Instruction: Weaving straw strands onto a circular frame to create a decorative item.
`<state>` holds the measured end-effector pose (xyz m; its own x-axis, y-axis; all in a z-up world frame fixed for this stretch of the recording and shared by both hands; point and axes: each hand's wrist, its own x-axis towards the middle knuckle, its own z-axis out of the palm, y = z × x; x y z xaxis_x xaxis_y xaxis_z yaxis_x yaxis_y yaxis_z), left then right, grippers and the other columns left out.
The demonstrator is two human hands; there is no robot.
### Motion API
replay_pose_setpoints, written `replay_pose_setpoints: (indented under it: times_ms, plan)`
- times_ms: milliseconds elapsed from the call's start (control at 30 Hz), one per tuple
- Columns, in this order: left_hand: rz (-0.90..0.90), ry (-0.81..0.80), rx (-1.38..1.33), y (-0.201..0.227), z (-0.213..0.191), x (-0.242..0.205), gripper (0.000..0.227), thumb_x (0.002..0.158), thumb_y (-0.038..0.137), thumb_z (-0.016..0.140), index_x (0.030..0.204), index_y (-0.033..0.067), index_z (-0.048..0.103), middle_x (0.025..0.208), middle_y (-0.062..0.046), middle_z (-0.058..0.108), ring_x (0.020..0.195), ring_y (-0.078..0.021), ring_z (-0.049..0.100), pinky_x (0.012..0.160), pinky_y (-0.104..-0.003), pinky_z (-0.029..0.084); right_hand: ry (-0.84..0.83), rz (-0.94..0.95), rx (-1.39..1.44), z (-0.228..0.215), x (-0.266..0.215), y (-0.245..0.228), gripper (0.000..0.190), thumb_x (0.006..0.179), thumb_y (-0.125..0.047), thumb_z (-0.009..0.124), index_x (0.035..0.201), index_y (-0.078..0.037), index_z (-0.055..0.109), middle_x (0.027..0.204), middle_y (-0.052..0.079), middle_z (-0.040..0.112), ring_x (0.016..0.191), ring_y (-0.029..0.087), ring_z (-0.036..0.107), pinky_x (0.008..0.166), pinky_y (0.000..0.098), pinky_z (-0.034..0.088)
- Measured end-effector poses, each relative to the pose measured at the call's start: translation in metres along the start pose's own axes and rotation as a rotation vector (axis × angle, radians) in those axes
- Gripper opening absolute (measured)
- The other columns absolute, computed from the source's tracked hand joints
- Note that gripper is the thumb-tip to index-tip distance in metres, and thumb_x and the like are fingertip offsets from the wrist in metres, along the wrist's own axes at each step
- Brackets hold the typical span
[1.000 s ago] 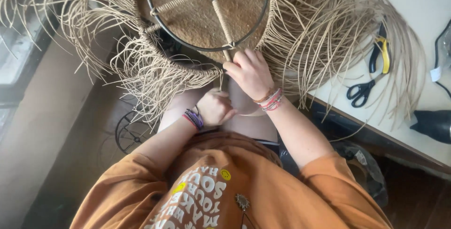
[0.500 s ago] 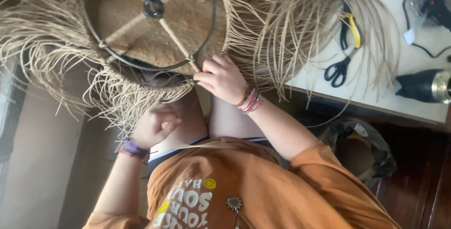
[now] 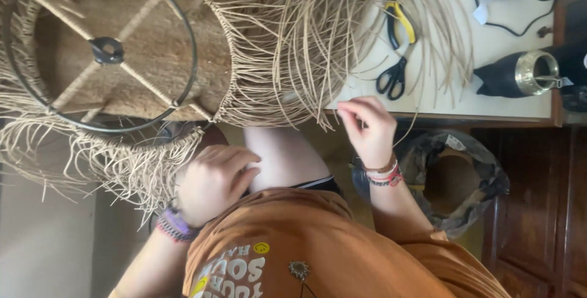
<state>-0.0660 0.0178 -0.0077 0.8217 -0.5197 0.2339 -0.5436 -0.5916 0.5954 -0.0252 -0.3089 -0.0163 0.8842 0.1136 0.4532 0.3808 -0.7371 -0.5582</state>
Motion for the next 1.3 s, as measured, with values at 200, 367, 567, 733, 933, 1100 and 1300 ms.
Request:
replay_pose_setpoints:
  times_ms: [200,367,567,733,933,1100,1300]
  plan:
    - [0.078,0.186,-0.213,0.012,0.07,0.077,0.01,0.095,0.028,0.068,0.094,0.0185,0.073,0.087,-0.002,0.074,0.083,-0.0289,0.073,0.076,-0.042,0.058,0.152,0.0,-0.144,-0.004,0.035,0.051,0.013,0.092,0.002,0.08,0.101,-0.008,0.08,0.085,0.007,0.069,0.069,0.02,0.067,0.06,0.0296,0.059]
    - [-0.088,0.358,0.128,-0.019,0.071,0.164,0.009,0.098,0.024,0.07,0.1,0.016,0.072,0.089,-0.003,0.07,0.077,-0.0284,0.074,0.067,-0.04,0.06,0.07,-0.021,-0.08,-0.003,0.057,0.045,0.013,0.091,-0.002,0.079,0.1,-0.01,0.079,0.089,0.006,0.071,0.075,0.023,0.071,0.065,0.0307,0.06]
    - [-0.296,0.302,0.409,-0.053,0.089,0.22,0.026,0.087,0.039,0.078,0.094,0.0198,0.063,0.083,-0.001,0.066,0.066,-0.0311,0.075,0.056,-0.045,0.062,0.011,0.0,-0.043,0.005,0.052,0.033,0.012,0.09,-0.008,0.08,0.098,-0.017,0.079,0.089,0.002,0.073,0.078,0.021,0.072,0.069,0.0302,0.059]
    - [-0.38,0.215,0.426,-0.073,0.102,0.236,0.021,0.087,0.035,0.075,0.086,0.0204,0.061,0.078,0.0,0.069,0.063,-0.034,0.075,0.053,-0.048,0.061,-0.003,0.049,-0.036,0.007,0.049,0.033,0.011,0.09,-0.01,0.08,0.097,-0.018,0.079,0.09,0.0,0.074,0.078,0.018,0.072,0.069,0.0297,0.059]
    - [-0.41,0.154,0.381,-0.071,0.09,0.235,0.019,0.09,0.034,0.073,0.087,0.0187,0.062,0.076,-0.003,0.068,0.066,-0.0363,0.076,0.058,-0.05,0.062,-0.006,0.047,-0.012,0.009,0.052,0.035,0.012,0.09,-0.009,0.08,0.096,-0.02,0.08,0.089,-0.001,0.074,0.077,0.018,0.072,0.069,0.0279,0.058]
    - [-0.438,0.184,0.183,-0.037,0.049,0.219,0.016,0.094,0.035,0.067,0.094,0.0211,0.06,0.07,-0.003,0.073,0.07,-0.041,0.075,0.065,-0.054,0.061,0.006,0.014,-0.006,0.009,0.066,0.032,0.01,0.092,-0.01,0.08,0.099,-0.019,0.079,0.091,0.0,0.073,0.078,0.018,0.072,0.07,0.028,0.058]
    - [-0.289,0.408,-0.933,-0.022,0.046,0.19,0.024,0.102,0.005,0.062,0.125,0.0113,0.057,0.073,-0.004,0.072,0.044,-0.009,0.06,0.043,-0.018,0.044,0.101,-0.235,0.281,0.022,0.073,0.006,0.037,0.096,-0.005,0.07,0.133,-0.005,0.068,0.11,0.017,0.07,0.091,0.025,0.07,0.077,0.0379,0.061]
